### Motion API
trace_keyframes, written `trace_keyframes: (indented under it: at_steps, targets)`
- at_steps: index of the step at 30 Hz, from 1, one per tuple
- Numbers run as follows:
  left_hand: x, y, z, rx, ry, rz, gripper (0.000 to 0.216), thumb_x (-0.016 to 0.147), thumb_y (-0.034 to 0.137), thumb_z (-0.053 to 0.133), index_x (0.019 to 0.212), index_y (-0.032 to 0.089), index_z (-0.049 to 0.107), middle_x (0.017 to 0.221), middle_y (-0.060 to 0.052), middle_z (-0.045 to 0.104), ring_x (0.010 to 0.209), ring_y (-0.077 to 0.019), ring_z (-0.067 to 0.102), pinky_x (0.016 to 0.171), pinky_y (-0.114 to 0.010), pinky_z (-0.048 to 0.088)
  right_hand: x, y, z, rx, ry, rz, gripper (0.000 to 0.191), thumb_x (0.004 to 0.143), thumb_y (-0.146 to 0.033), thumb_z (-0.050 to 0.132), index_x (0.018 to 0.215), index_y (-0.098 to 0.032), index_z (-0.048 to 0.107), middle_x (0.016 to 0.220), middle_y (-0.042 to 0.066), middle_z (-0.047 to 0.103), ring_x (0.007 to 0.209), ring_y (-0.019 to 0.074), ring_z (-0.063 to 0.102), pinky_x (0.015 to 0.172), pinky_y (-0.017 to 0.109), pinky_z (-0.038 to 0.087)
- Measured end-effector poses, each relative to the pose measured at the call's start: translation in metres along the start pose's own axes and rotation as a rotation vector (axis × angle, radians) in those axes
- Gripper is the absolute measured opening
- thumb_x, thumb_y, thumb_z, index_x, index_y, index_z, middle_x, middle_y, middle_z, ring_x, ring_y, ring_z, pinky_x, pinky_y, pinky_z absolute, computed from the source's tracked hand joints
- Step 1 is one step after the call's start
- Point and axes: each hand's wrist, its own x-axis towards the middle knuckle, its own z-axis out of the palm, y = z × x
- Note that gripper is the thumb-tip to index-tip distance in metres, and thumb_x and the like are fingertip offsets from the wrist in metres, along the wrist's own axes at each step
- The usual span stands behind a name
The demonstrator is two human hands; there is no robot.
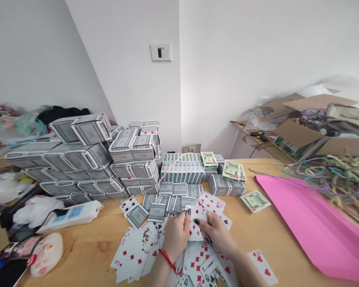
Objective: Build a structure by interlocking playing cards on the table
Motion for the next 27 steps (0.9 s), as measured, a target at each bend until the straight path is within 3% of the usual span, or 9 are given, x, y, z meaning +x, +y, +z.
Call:
trace_keyframes:
  at_steps: [9, 21, 27]
  targets:
    - [0.0017, 0.001, -0.0019, -0.135, 0.022, -0.062, 0.039, 0.087, 0.034, 0.029, 0.05, 0.02, 0.027, 0.04, 0.006, 0.03, 0.037, -0.0086, 0.03, 0.042, -0.024, 0.021, 0.0008, 0.0013, 0.0022, 0.047, 0.019, -0.01, 0.04, 0.074, -0.053, 0.054, 0.06, -0.02, 0.036, 0.047, -0.008, 0.035, 0.042, 0.0062, 0.027, 0.041, 0.02, 0.021]
    - [-0.0013, -0.0014, -0.0072, -0.489, -0.053, -0.152, 0.031, 0.086, 0.039, 0.034, 0.065, 0.018, 0.043, 0.055, 0.004, 0.039, 0.052, -0.0103, 0.038, 0.049, -0.021, 0.031, 0.0022, 0.0008, 0.0021, 0.021, 0.077, 0.051, 0.043, 0.073, -0.057, 0.051, 0.055, -0.022, 0.034, 0.034, -0.009, 0.039, 0.032, 0.006, 0.029, 0.037, 0.02, 0.022]
    - [0.0026, 0.0005, -0.0067, -0.374, -0.018, -0.123, 0.03, 0.085, 0.034, 0.035, 0.059, 0.019, 0.038, 0.048, 0.007, 0.03, 0.045, -0.0091, 0.03, 0.044, -0.021, 0.025, 0.0028, 0.0047, 0.0024, 0.006, 0.106, 0.076, 0.045, 0.071, -0.059, 0.052, 0.055, -0.022, 0.033, 0.031, -0.008, 0.041, 0.028, 0.0061, 0.03, 0.035, 0.02, 0.023]
